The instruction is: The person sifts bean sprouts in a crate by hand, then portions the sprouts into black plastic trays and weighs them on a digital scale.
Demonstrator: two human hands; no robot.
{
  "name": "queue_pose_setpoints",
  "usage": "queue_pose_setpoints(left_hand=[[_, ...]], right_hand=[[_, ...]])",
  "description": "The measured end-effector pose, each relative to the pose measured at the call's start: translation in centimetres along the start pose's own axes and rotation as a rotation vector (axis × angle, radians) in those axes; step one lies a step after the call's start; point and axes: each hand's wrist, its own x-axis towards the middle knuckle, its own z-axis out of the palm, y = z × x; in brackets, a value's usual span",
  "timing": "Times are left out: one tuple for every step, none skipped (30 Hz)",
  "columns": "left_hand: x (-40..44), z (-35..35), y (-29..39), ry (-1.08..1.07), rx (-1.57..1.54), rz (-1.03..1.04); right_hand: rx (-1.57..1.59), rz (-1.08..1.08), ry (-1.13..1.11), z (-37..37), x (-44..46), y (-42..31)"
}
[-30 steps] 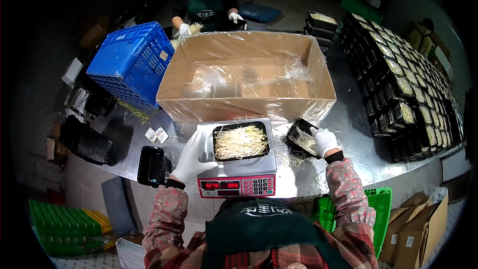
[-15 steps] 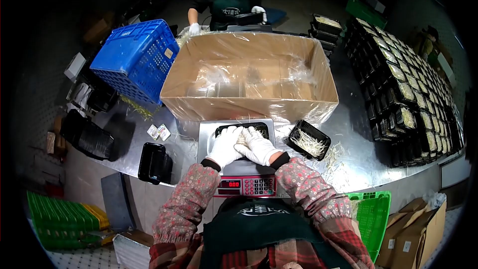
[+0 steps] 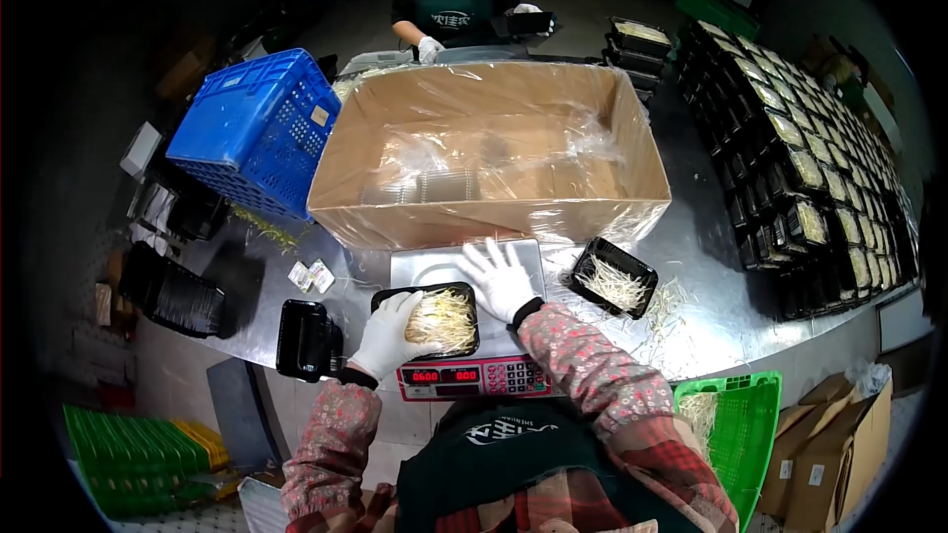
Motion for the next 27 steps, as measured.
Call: queue_pose_setpoints(left_hand=[[-0.2,0.2,-0.2,0.012,0.009,-0.015],[-0.4,0.4,-0.2,0.006,0.002,-0.004],[-0.2,0.3,0.0,0.002,0.01,-0.023],[0.2,0.3,0.2,0.005,0.015,-0.041],[0.6,0.5,0.5,0.029,0.029,-0.024],[1.2,0.9,0.8,0.04,0.04,-0.015],[2.3,1.1,1.3,0.018,0.026,-0.018],[3.4,1.4,1.9,-0.005,0.017,-0.025],[4.5,1.8,2.5,-0.004,-0.02,-0.012],[5.5,2.1,3.0,-0.003,-0.056,-0.002],[6.3,2.4,3.2,-0.031,-0.093,0.002],[6.9,2.2,3.5,-0.025,-0.094,-0.004],[7.2,1.7,4.1,0.006,-0.053,0.054],[7.2,1.2,4.6,0.036,-0.012,0.108],[6.8,0.5,5.0,0.017,-0.081,0.049],[6.3,0.0,5.1,0.021,-0.081,0.033],[5.5,-0.3,5.1,0.061,-0.168,0.022],[4.8,-0.9,5.4,0.103,-0.255,0.01],[4.0,-2.5,6.6,0.109,-0.288,-0.075],[2.9,-3.3,6.9,0.153,-0.313,-0.136],[1.4,-3.7,6.8,0.216,-0.313,-0.199],[-0.4,-4.0,6.6,0.279,-0.311,-0.266],[-2.5,-4.3,6.5,0.355,-0.345,-0.359],[-4.7,-4.4,6.6,0.435,-0.376,-0.458],[-6.9,-4.6,6.8,0.485,-0.347,-0.592],[-9.1,-4.6,7.1,0.537,-0.314,-0.733],[-11.9,-3.9,6.8,0.637,-0.381,-0.804]], right_hand=[[0.015,0.088,0.078,0.1,-0.9,1.7],[-0.021,0.176,0.157,0.5,-1.8,3.9],[-0.061,0.288,0.131,-0.3,-3.2,5.7],[-0.106,0.397,0.107,-1.4,-4.4,7.3],[-0.15,0.453,0.036,-2.4,-5.5,8.4],[-0.191,0.508,-0.034,-3.3,-6.4,8.9],[-0.083,0.515,0.006,-4.4,-7.0,8.8],[-0.032,0.486,0.112,-4.6,-7.4,8.6],[0.144,0.434,0.175,-6.1,-7.2,8.3],[0.32,0.376,0.234,-8.1,-7.0,7.6],[0.234,0.331,0.318,-9.6,-6.4,7.5],[0.241,0.268,0.487,-10.7,-5.6,8.3],[0.247,0.279,0.531,-11.8,-4.6,10.0],[0.255,0.289,0.573,-12.8,-3.6,12.1],[0.218,0.341,0.545,-13.3,-2.5,14.3],[0.181,0.389,0.516,-13.5,-1.1,16.8],[0.176,0.46,0.375,-13.0,0.5,19.7],[0.168,0.525,0.232,-12.0,2.2,22.5],[0.102,0.557,0.05,-11.0,3.8,25.0],[0.031,0.582,-0.132,-10.1,5.3,27.1],[0.016,0.622,-0.287,-9.5,6.9,28.6],[0.002,0.641,-0.405,-8.9,8.3,29.7],[-0.006,0.611,-0.456,-8.7,9.2,30.3],[-0.015,0.575,-0.509,-8.3,10.2,30.8],[-0.092,0.508,-0.475,-7.3,10.9,31.3],[-0.164,0.432,-0.439,-5.6,11.5,32.1],[-0.226,0.379,-0.391,-1.3,12.4,34.9]])
